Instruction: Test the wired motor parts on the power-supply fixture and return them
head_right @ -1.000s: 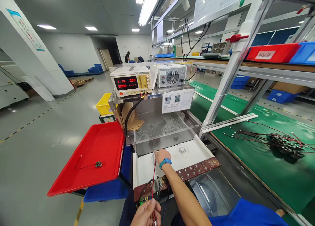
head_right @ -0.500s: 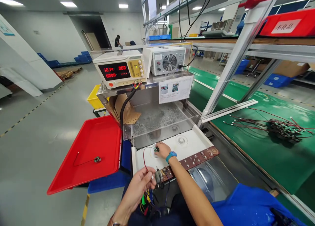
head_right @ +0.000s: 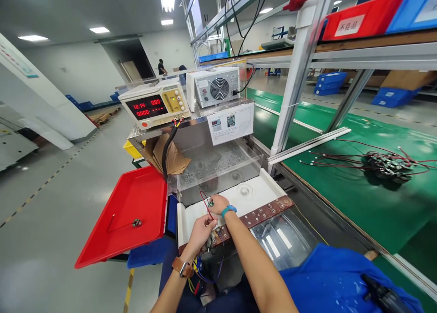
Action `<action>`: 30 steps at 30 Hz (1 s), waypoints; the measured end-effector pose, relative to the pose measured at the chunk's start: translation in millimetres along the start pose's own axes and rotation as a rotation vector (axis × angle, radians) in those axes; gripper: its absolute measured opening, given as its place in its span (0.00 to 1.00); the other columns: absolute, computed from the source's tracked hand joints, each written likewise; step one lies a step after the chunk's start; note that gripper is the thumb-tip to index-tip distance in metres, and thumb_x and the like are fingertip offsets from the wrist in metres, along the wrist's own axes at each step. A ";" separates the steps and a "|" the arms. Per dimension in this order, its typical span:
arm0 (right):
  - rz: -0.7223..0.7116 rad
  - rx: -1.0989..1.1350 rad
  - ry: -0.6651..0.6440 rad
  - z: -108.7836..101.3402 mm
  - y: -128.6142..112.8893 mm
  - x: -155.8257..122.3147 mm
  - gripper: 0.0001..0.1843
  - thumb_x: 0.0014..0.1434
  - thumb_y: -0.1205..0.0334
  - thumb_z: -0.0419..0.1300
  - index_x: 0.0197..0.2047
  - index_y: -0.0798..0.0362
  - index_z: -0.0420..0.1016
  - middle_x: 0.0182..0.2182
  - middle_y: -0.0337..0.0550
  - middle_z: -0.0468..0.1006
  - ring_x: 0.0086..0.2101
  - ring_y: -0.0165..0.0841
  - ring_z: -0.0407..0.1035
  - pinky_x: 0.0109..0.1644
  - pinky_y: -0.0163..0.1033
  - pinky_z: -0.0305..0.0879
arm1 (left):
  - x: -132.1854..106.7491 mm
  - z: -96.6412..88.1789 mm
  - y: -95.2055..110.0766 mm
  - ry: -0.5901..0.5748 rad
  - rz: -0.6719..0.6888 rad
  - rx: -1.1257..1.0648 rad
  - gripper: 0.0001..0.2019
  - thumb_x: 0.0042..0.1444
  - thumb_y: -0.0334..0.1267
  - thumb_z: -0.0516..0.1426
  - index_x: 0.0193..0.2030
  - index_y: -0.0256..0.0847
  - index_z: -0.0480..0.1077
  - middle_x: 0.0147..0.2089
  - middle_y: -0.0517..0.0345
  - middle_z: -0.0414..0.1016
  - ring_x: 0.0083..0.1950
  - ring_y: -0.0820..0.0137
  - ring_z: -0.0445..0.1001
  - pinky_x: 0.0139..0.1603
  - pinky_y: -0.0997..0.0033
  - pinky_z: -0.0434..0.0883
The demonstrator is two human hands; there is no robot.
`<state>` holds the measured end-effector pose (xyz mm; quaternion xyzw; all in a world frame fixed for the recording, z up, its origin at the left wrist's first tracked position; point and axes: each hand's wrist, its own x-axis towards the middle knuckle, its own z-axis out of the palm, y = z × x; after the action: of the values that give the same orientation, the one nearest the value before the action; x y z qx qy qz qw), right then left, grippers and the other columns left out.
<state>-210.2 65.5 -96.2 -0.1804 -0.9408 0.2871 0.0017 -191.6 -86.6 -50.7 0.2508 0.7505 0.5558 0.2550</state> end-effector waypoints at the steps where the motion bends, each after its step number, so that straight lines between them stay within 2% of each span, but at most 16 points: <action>1: 0.000 0.001 -0.001 0.4 0.4 0.3 0.18 0.48 0.58 0.67 0.44 0.51 0.76 0.42 0.45 0.78 0.39 0.35 0.71 0.40 0.35 0.57 | 0.7 1.5 -2.5 -0.003 0.000 0.008 0.14 0.48 0.48 0.60 0.30 0.38 0.74 0.25 0.59 0.74 0.30 0.68 0.69 0.35 0.69 0.65; 14: 0.000 0.022 -0.001 0.7 1.0 -0.9 0.19 0.48 0.55 0.67 0.44 0.51 0.75 0.43 0.44 0.77 0.40 0.34 0.70 0.41 0.35 0.58 | 2.1 2.4 -7.4 -0.043 0.004 0.094 0.12 0.50 0.45 0.57 0.31 0.38 0.74 0.28 0.58 0.75 0.31 0.67 0.70 0.37 0.69 0.65; 30: 0.006 0.004 -0.005 -3.1 -3.1 -4.6 0.18 0.49 0.57 0.66 0.43 0.52 0.74 0.41 0.43 0.77 0.38 0.34 0.69 0.40 0.35 0.57 | 3.5 5.9 -14.5 -0.003 -0.002 0.157 0.08 0.51 0.40 0.56 0.32 0.39 0.74 0.29 0.57 0.78 0.33 0.67 0.72 0.37 0.70 0.66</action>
<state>-206.6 63.3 -91.5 -0.1824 -0.9397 0.2894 -0.0014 -191.6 -83.9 -66.6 0.2700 0.7916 0.4946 0.2362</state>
